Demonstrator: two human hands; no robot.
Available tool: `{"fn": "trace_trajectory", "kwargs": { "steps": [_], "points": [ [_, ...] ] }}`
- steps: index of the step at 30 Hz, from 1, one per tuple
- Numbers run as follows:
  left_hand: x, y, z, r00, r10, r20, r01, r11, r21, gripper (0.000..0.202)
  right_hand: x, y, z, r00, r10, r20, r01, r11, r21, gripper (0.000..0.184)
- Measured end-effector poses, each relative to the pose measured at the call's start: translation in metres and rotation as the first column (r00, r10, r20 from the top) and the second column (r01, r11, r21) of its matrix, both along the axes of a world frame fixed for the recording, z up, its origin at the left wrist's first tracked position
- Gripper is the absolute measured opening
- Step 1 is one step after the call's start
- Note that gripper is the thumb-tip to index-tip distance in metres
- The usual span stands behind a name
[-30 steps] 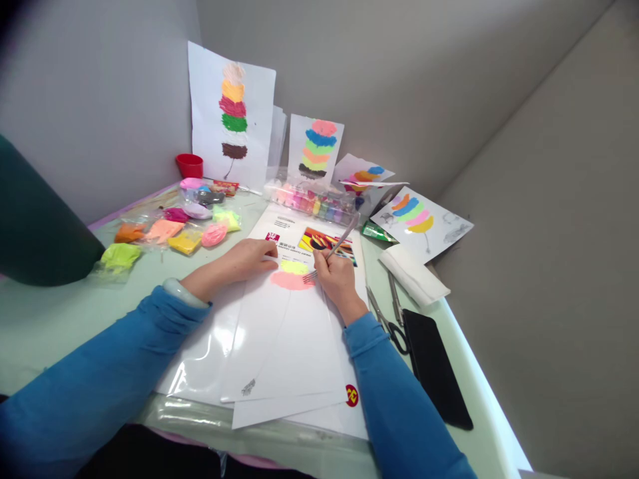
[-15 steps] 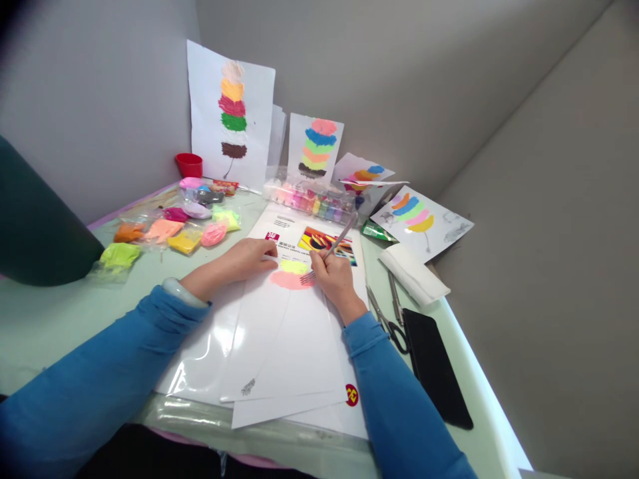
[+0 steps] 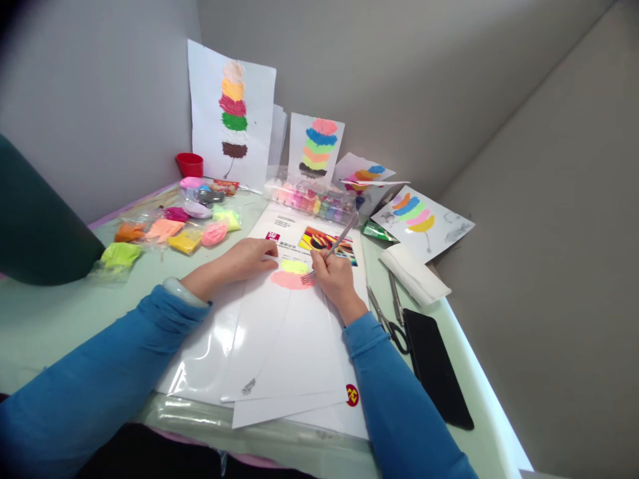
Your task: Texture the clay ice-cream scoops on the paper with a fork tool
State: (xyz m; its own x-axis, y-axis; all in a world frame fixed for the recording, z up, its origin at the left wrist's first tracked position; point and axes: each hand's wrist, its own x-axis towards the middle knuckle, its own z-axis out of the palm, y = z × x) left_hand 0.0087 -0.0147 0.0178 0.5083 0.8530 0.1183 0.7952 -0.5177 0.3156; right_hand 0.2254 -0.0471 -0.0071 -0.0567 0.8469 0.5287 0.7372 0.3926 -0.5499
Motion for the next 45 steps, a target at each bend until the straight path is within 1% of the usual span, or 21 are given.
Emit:
{"fn": "trace_trajectory", "kwargs": {
  "steps": [3, 8, 18, 26, 33, 37, 45],
  "points": [
    [-0.0001, -0.0003, 0.0, 1.0, 0.0, 0.003, 0.0, 1.0, 0.0, 0.022, 0.0002, 0.0, -0.0003, 1.0, 0.004, 0.008, -0.004, 1.0, 0.011, 0.04],
    [-0.0001, -0.0001, 0.0001, 1.0, 0.003, 0.002, -0.003, 1.0, -0.008, 0.022, -0.0006, -0.0009, 0.0005, 1.0, 0.017, -0.026, -0.017, 1.0, 0.001, 0.039],
    [-0.0005, -0.0006, -0.0001, 1.0, -0.005, 0.005, 0.005, 1.0, 0.011, 0.023, 0.0, -0.0006, 0.0008, 1.0, 0.015, 0.013, -0.015, 1.0, 0.004, 0.039],
    [0.0001, 0.0, -0.0003, 1.0, 0.006, -0.001, -0.006, 1.0, -0.005, 0.024, -0.0007, -0.0006, 0.0016, 1.0, 0.01, 0.015, -0.01, 1.0, -0.013, 0.04],
    [-0.0008, 0.0011, -0.0024, 1.0, -0.014, 0.013, 0.013, 1.0, 0.021, 0.021, -0.0006, -0.0008, 0.0018, 1.0, 0.02, -0.002, -0.02, 1.0, -0.019, 0.039],
    [-0.0007, 0.0012, -0.0027, 1.0, -0.01, 0.011, 0.009, 1.0, 0.014, 0.021, 0.0008, 0.0004, 0.0006, 1.0, 0.013, -0.027, -0.014, 1.0, -0.028, 0.039],
    [-0.0005, 0.0023, -0.0024, 1.0, -0.007, 0.0, 0.007, 1.0, -0.007, 0.022, 0.0053, 0.0035, -0.0011, 1.0, -0.003, -0.016, 0.003, 1.0, -0.022, 0.039]
  ]
}}
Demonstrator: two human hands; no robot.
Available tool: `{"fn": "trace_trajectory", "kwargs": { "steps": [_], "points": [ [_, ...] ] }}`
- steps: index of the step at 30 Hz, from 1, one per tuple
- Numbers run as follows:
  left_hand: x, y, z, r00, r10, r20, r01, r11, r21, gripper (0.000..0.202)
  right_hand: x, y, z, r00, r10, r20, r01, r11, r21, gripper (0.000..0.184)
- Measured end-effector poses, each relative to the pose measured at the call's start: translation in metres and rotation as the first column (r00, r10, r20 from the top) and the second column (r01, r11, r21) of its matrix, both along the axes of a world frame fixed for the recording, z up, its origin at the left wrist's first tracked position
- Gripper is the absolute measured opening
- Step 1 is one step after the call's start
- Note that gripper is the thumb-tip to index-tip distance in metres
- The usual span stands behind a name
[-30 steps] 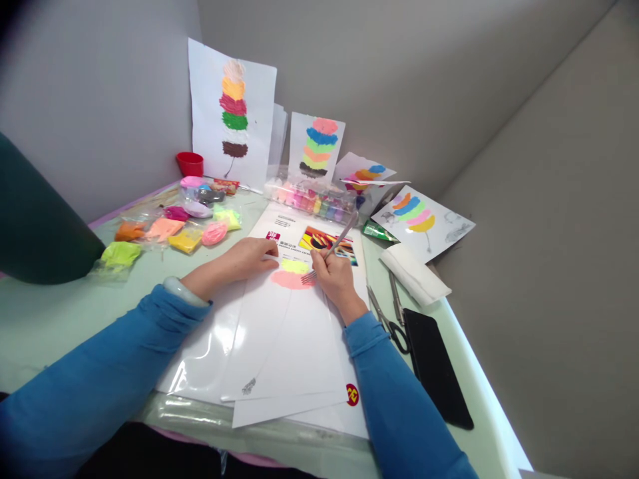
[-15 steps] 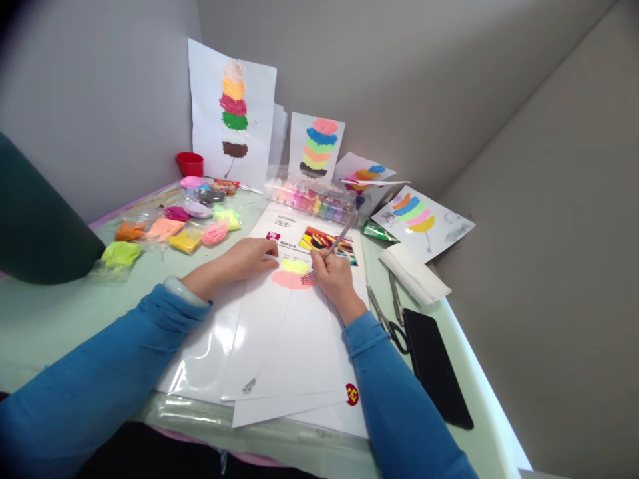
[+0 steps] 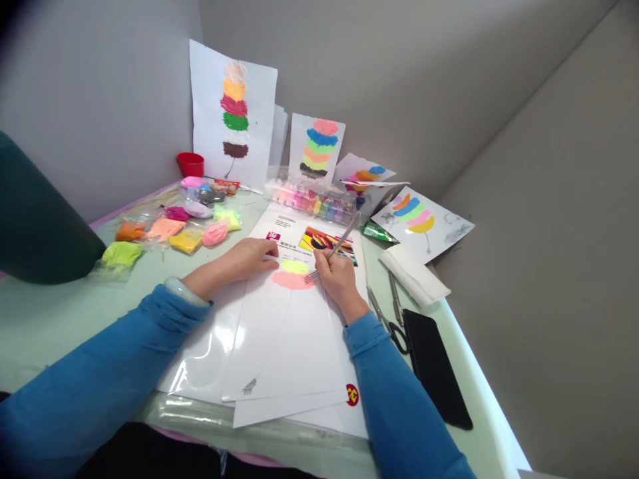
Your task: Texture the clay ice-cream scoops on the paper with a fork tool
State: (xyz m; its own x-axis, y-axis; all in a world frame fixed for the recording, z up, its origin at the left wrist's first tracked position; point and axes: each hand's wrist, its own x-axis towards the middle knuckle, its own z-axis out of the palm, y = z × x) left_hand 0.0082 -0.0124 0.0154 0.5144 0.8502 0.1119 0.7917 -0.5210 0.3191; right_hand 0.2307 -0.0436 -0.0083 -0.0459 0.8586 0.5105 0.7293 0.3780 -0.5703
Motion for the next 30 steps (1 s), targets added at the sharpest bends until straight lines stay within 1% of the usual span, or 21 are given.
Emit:
{"fn": "trace_trajectory", "kwargs": {
  "steps": [6, 13, 18, 26, 30],
  "points": [
    [0.0006, -0.0004, 0.0002, 1.0, 0.003, 0.001, -0.003, 1.0, 0.003, 0.021, 0.0009, -0.0001, 0.0007, 1.0, -0.018, 0.017, 0.018, 1.0, 0.0, 0.04],
    [0.0006, -0.002, 0.0021, 1.0, 0.008, -0.005, -0.008, 1.0, 0.004, 0.022, -0.002, -0.0015, 0.0004, 1.0, 0.007, -0.006, -0.007, 1.0, 0.029, 0.04],
    [0.0004, -0.0023, 0.0025, 1.0, 0.003, -0.004, -0.003, 1.0, 0.006, 0.022, -0.0037, -0.0015, 0.0005, 0.999, 0.031, 0.036, -0.032, 0.999, 0.03, 0.039],
    [0.0008, -0.0026, 0.0029, 1.0, 0.01, -0.009, -0.01, 1.0, 0.004, 0.021, 0.0016, 0.0007, -0.0007, 0.998, -0.032, 0.051, 0.031, 0.999, 0.024, 0.04],
    [0.0009, -0.0024, 0.0028, 1.0, 0.011, -0.009, -0.011, 1.0, 0.004, 0.021, 0.0011, -0.0002, 0.0, 0.998, -0.032, 0.049, 0.03, 0.999, 0.043, 0.041]
  ]
}}
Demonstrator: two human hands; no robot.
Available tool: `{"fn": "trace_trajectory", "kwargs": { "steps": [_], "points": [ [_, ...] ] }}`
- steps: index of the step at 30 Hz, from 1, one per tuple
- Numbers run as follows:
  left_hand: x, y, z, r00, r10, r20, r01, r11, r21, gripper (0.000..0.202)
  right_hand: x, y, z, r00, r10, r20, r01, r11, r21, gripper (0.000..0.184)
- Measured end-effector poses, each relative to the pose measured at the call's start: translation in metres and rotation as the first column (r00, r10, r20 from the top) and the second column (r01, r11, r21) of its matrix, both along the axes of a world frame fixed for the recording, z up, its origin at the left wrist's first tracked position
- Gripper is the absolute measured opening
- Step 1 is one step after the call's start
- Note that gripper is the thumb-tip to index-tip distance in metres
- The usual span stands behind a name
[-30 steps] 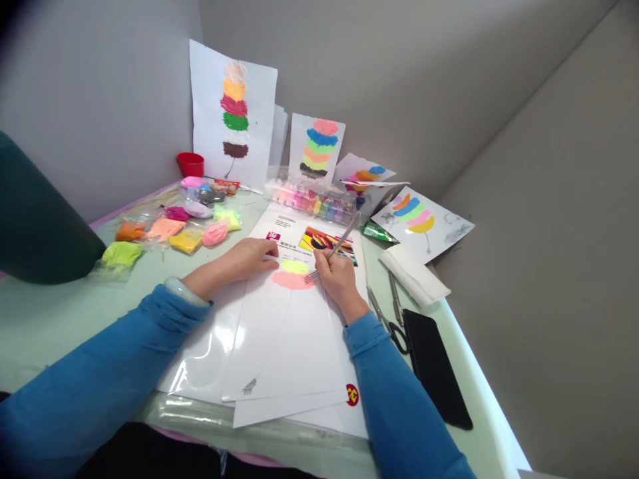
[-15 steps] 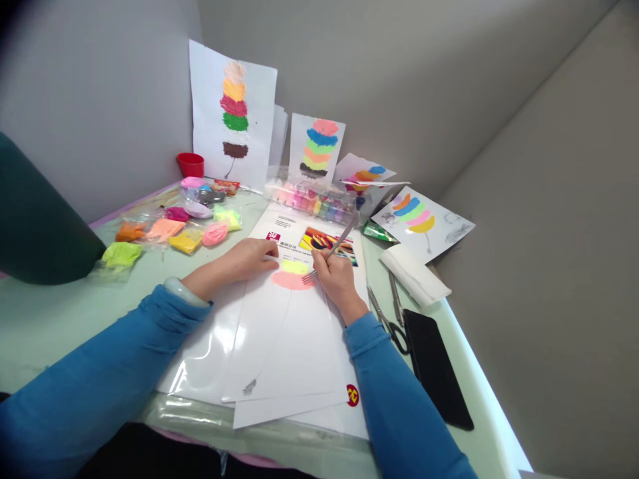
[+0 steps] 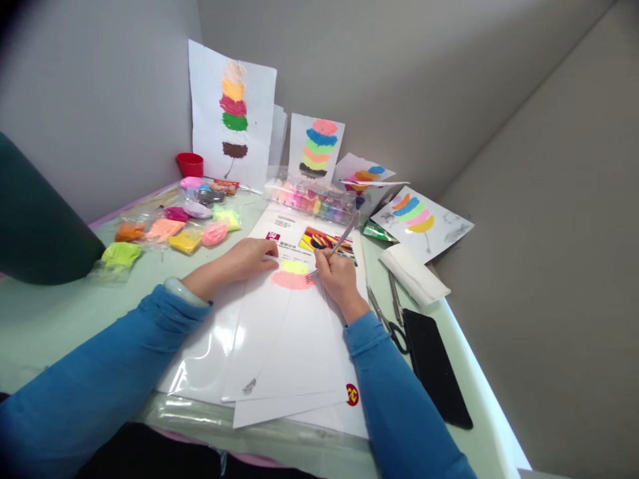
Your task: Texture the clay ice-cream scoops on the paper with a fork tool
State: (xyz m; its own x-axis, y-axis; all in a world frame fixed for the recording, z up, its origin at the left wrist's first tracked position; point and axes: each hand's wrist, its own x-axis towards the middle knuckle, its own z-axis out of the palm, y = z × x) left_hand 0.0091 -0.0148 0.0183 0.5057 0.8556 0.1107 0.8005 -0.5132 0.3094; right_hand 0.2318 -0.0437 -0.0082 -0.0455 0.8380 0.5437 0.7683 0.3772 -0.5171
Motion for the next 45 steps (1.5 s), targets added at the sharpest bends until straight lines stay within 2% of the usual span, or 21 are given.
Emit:
{"fn": "trace_trajectory", "kwargs": {
  "steps": [7, 14, 22, 28, 33, 38, 45],
  "points": [
    [0.0, 0.001, -0.001, 1.0, 0.0, 0.002, 0.0, 1.0, -0.002, 0.022, -0.003, -0.001, 0.0, 0.999, 0.037, -0.025, -0.037, 0.999, -0.004, 0.04],
    [-0.001, 0.001, -0.002, 1.0, -0.012, 0.011, 0.012, 1.0, 0.014, 0.022, 0.001, 0.001, 0.0, 1.0, -0.011, 0.001, 0.011, 1.0, -0.019, 0.041],
    [0.0, 0.001, -0.001, 1.0, -0.003, 0.002, 0.003, 1.0, 0.005, 0.022, -0.002, -0.001, 0.0, 0.999, 0.033, -0.006, -0.033, 0.999, -0.001, 0.041],
    [-0.001, 0.001, -0.001, 1.0, -0.011, 0.009, 0.011, 1.0, 0.002, 0.021, 0.0, 0.0, 0.0, 1.0, -0.003, -0.003, 0.003, 1.0, -0.007, 0.042],
    [0.0, 0.0, -0.001, 1.0, -0.007, 0.006, 0.007, 1.0, -0.001, 0.022, -0.01, -0.005, 0.005, 0.999, 0.032, -0.029, -0.032, 0.999, 0.0, 0.041],
    [-0.001, 0.0, 0.0, 1.0, 0.0, -0.001, 0.0, 1.0, 0.007, 0.024, -0.02, -0.008, 0.007, 0.996, 0.086, -0.02, -0.088, 0.994, -0.063, 0.039],
    [-0.001, 0.0, -0.001, 1.0, -0.008, 0.012, 0.008, 1.0, 0.006, 0.024, -0.015, -0.007, 0.006, 0.999, 0.018, 0.039, -0.016, 0.998, -0.059, 0.036]
  ]
}}
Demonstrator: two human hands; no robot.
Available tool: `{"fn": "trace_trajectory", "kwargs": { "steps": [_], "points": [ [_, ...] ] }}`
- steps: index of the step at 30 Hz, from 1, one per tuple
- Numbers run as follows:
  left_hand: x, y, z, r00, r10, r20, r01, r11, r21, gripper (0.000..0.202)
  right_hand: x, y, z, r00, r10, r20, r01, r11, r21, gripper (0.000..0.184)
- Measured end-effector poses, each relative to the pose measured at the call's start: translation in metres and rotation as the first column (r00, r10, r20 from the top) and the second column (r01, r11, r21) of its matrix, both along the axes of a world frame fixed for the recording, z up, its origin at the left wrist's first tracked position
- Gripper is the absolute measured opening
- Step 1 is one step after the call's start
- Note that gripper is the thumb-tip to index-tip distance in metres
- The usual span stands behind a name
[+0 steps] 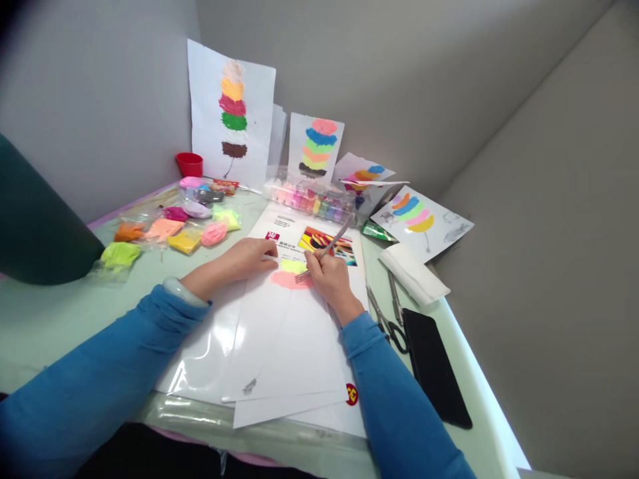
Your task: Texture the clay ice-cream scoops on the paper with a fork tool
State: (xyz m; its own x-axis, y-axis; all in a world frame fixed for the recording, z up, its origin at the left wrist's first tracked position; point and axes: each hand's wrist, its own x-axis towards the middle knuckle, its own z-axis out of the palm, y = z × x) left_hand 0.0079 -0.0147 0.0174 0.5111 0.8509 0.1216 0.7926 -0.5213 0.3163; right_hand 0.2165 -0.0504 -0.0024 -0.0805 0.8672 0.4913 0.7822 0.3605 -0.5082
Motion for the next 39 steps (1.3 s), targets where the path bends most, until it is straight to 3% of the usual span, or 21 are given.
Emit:
{"fn": "trace_trajectory", "kwargs": {
  "steps": [4, 11, 16, 21, 27, 31, 39],
  "points": [
    [0.0, 0.0, 0.0, 1.0, -0.002, 0.001, 0.002, 1.0, -0.009, 0.023, 0.004, 0.0, 0.0, 1.0, -0.024, -0.014, 0.025, 0.999, 0.027, 0.038],
    [0.001, 0.0, 0.0, 1.0, 0.013, -0.002, -0.013, 1.0, -0.006, 0.022, -0.001, -0.001, -0.002, 0.991, 0.04, -0.131, -0.038, 0.999, 0.017, 0.04],
    [0.0, 0.0, 0.0, 1.0, 0.005, -0.008, -0.005, 1.0, 0.004, 0.022, -0.001, -0.001, -0.002, 0.995, 0.033, -0.09, -0.036, 0.999, -0.033, 0.04],
    [0.001, 0.0, 0.0, 1.0, 0.005, -0.006, -0.005, 1.0, -0.007, 0.023, 0.004, 0.0, 0.0, 0.999, -0.004, -0.05, 0.005, 1.0, 0.003, 0.038],
    [0.001, 0.0, 0.001, 1.0, 0.017, -0.014, -0.017, 1.0, -0.015, 0.023, -0.002, -0.001, -0.001, 0.988, 0.036, -0.148, -0.037, 0.999, -0.002, 0.039],
    [0.001, 0.0, 0.001, 1.0, 0.012, -0.014, -0.012, 1.0, -0.003, 0.022, -0.004, -0.001, -0.001, 0.988, 0.085, -0.126, -0.09, 0.995, -0.041, 0.038],
    [0.0, 0.001, 0.0, 1.0, -0.013, -0.002, 0.013, 1.0, 0.003, 0.022, 0.009, 0.003, -0.002, 0.997, 0.007, -0.08, -0.006, 1.0, 0.011, 0.039]
  ]
}}
